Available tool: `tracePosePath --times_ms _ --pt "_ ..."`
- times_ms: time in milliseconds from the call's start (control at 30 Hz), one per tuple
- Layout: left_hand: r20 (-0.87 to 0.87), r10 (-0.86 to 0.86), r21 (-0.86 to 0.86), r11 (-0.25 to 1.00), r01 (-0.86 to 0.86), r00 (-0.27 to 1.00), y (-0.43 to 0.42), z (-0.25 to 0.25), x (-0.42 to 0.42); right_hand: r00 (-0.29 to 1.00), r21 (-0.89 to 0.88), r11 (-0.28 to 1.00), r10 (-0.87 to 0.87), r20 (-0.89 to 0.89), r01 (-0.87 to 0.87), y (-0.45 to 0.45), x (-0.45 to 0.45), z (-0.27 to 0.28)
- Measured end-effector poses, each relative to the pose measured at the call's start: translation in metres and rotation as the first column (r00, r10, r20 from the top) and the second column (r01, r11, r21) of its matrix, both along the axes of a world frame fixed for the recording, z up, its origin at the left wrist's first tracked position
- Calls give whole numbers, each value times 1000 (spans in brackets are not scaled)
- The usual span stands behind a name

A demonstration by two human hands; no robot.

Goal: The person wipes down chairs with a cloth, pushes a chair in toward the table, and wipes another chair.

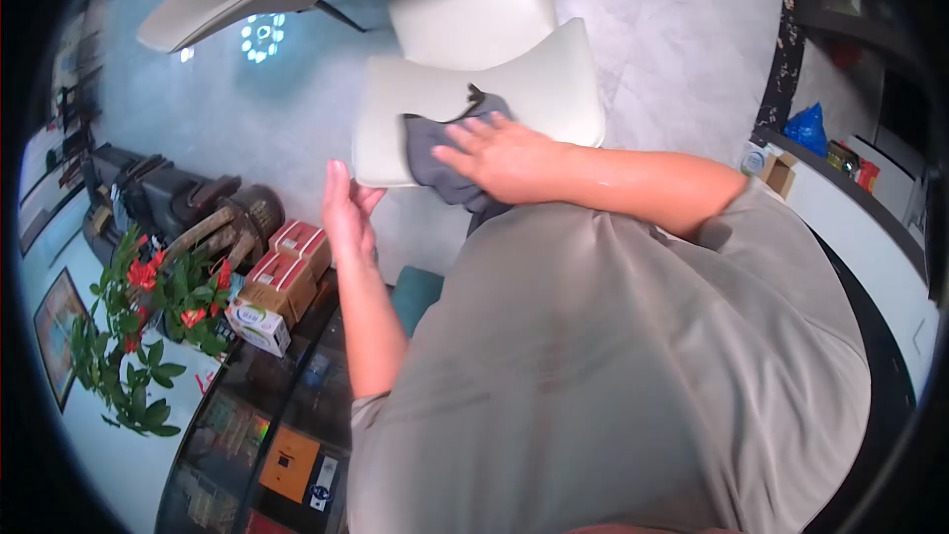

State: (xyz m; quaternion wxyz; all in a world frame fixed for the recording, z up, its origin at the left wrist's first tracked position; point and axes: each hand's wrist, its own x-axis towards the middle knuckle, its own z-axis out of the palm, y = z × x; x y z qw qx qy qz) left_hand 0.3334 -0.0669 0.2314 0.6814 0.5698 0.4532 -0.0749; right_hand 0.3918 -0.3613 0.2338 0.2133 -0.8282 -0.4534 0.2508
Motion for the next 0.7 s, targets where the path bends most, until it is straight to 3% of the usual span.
tracePosePath --times_ms 100,233,333,400,433,500,533,567,633,700 --pt "-127 -337 239 902 359 933 -7 6 10 991 -70 989 -131 17 132 -70 -3 11" --pt "-138 -435 301 837 456 890 -3 0 22 982 -76 986 -139 125 149 -111 11 32" --pt "-215 -421 261 845 467 881 1 2 18 974 43 973 -226 24 225 -118 22 28" --pt "-218 -443 326 807 493 870 17 -14 12 928 -1 937 -345 -139 348 -120 29 24" --pt "-233 -421 350 805 480 877 15 -10 11 934 27 943 -325 -151 332 -113 31 22" --pt "-77 -127 196 971 140 989 0 -9 7 802 166 862 -353 -482 479 -97 32 19" --pt "-79 -118 217 967 132 990 -1 -7 4 693 206 828 -268 -670 521 -82 26 8" --pt "-86 -94 164 981 107 992 -2 -7 2 666 277 810 -177 -725 517 -63 16 -11" --pt "-85 -65 117 990 74 994 7 -10 -3 738 252 904 -96 -668 345 -12 12 -3" --pt "-22 -36 -97 995 34 999 17 -14 -12 932 272 961 62 -358 40 49 7 -11"
